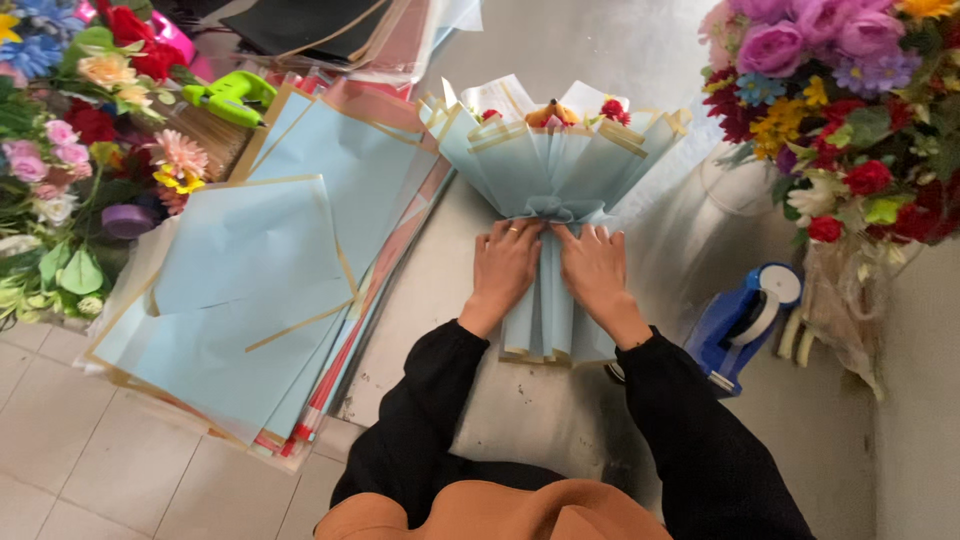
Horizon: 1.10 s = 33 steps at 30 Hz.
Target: The person folds and pleats sheets of light-blue wrapping paper, securing them with tape to the base of a floral bouquet.
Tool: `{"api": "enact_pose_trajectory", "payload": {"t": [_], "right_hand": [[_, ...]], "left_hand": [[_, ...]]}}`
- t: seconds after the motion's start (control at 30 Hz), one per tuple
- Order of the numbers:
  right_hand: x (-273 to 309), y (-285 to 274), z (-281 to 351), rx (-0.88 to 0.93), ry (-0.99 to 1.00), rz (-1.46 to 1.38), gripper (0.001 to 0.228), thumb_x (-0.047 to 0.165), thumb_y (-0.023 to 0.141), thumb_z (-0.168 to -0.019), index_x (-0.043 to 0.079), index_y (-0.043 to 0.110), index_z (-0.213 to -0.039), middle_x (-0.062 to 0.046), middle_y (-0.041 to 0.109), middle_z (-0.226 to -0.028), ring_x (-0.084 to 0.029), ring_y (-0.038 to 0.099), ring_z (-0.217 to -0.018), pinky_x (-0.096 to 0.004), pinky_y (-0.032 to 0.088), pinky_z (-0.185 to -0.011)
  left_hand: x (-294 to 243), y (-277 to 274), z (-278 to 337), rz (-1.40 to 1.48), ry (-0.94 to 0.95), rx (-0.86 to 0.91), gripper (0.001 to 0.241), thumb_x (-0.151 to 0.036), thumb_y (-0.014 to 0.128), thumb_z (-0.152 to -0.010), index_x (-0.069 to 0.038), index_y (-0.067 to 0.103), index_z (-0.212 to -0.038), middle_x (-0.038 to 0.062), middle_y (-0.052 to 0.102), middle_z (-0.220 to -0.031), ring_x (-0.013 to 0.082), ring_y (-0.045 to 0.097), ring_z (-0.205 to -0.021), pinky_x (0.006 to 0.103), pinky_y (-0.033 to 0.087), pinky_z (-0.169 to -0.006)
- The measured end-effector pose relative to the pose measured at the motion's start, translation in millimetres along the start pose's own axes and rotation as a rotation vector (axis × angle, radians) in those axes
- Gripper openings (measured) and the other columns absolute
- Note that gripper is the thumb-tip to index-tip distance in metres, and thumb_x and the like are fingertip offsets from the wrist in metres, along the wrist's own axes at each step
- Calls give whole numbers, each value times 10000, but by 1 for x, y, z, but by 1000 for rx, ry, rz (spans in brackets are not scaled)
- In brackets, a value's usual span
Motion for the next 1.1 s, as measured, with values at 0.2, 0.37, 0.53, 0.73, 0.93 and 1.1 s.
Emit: {"api": "enact_pose_trajectory", "payload": {"t": [0.2, 0.37, 0.53, 0.73, 0.93, 1.1], "right_hand": [[18, 14, 4, -250, -43, 304, 367, 224, 555, -944, 389, 731, -1221, -26, 659, -809, -236, 670, -844, -397, 440, -783], [9, -24, 18, -249, -124, 73, 352, 202, 565, -1020, 374, 743, -1270, -86, 663, -821, -296, 684, -835, -408, 461, -807], [-10, -109, 70, 59, 11, -548, 500, 152, 536, -1053, 313, 632, -1517, -88, 721, -1133, -299, 647, -1028, -425, 425, -914], [-67, -109, 135, 23, 142, -817, 343, 6, 457, -1228, 32, 676, -1492, -157, 652, -1358, -240, 561, -923, -350, 417, -849], [-99, -84, 174, -118, 169, -669, 359, 124, 442, -1409, 50, 680, -1667, -137, 589, -995, -186, 490, -797, -329, 321, -697], [-103, -82, 192, -100, 309, -729, 355, 118, 437, -1388, 69, 684, -1639, -87, 559, -990, -149, 377, -723, -307, 286, -696]], "left_hand": [[-2, 22, 1, -250, 32, -175, 312, -215, 468, -1025, -372, 655, -1219, -157, 676, -1212, 153, 584, -1210, 423, 463, -1006], [2, -57, 37, 100, -142, -128, 305, -428, 444, -1059, -361, 635, -1287, -98, 700, -1215, 209, 636, -1210, 458, 509, -965], [118, -112, 114, 376, -170, -333, 220, -258, 598, -1011, -195, 764, -1141, -30, 783, -1082, 180, 686, -1063, 344, 485, -1007], [268, -172, 201, -116, -547, -361, 202, -231, 659, -976, -223, 733, -1165, -12, 708, -1233, 259, 613, -1133, 434, 497, -835], [295, -145, 193, -115, -511, -272, 331, -401, 671, -990, -241, 698, -1279, -38, 637, -1369, 262, 472, -1389, 488, 466, -979], [298, -137, 180, -245, -480, -296, 277, -395, 874, -797, -228, 731, -966, -28, 655, -1186, 231, 548, -1230, 430, 451, -922]]}}
Point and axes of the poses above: each hand's wrist, its own z-axis away from the middle knuckle, its own y-axis out of the palm, x = y × z, the point moved 8 cm from there along -z, towards the middle knuckle
